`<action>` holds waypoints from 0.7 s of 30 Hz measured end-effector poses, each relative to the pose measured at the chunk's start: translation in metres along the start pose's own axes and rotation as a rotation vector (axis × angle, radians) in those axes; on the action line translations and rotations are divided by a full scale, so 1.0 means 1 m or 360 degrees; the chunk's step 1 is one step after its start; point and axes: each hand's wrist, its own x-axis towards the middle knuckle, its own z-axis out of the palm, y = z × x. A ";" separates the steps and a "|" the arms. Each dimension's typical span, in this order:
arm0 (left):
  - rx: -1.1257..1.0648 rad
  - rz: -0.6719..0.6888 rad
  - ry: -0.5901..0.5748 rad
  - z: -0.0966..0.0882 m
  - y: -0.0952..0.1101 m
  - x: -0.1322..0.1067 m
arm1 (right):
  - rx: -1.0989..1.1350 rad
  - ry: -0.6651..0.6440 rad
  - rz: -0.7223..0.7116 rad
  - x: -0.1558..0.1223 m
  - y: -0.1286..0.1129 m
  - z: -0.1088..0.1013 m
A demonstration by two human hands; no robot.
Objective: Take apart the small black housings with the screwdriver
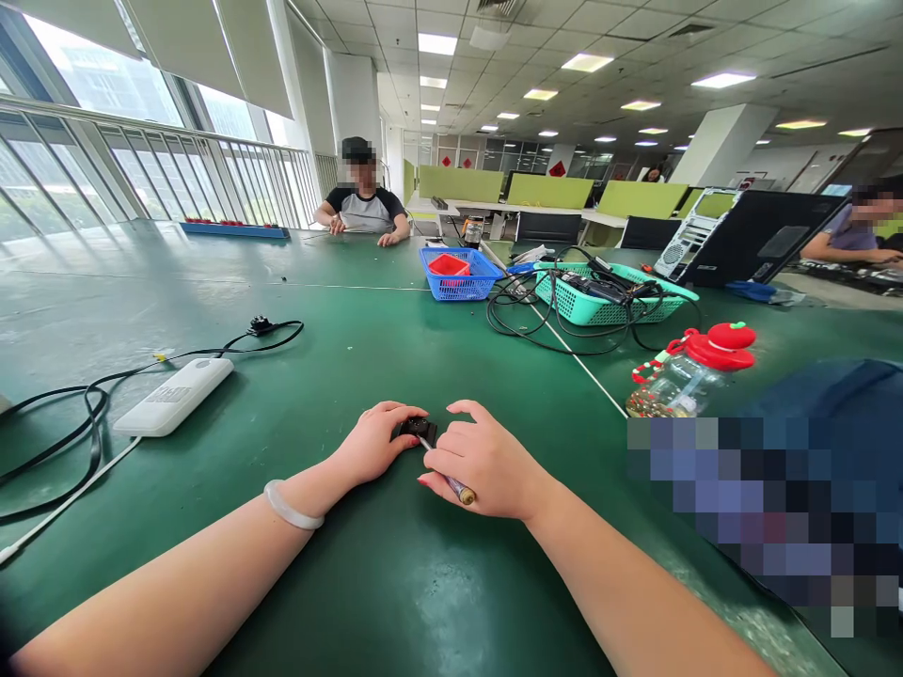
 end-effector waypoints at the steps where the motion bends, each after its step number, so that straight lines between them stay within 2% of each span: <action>1: 0.0001 0.0000 0.0000 0.000 0.000 0.000 | -0.0001 -0.0005 0.0002 0.000 0.000 0.000; 21: -0.0050 -0.0005 0.0052 0.003 -0.005 -0.001 | -0.0113 -0.0108 -0.0027 -0.001 -0.004 0.003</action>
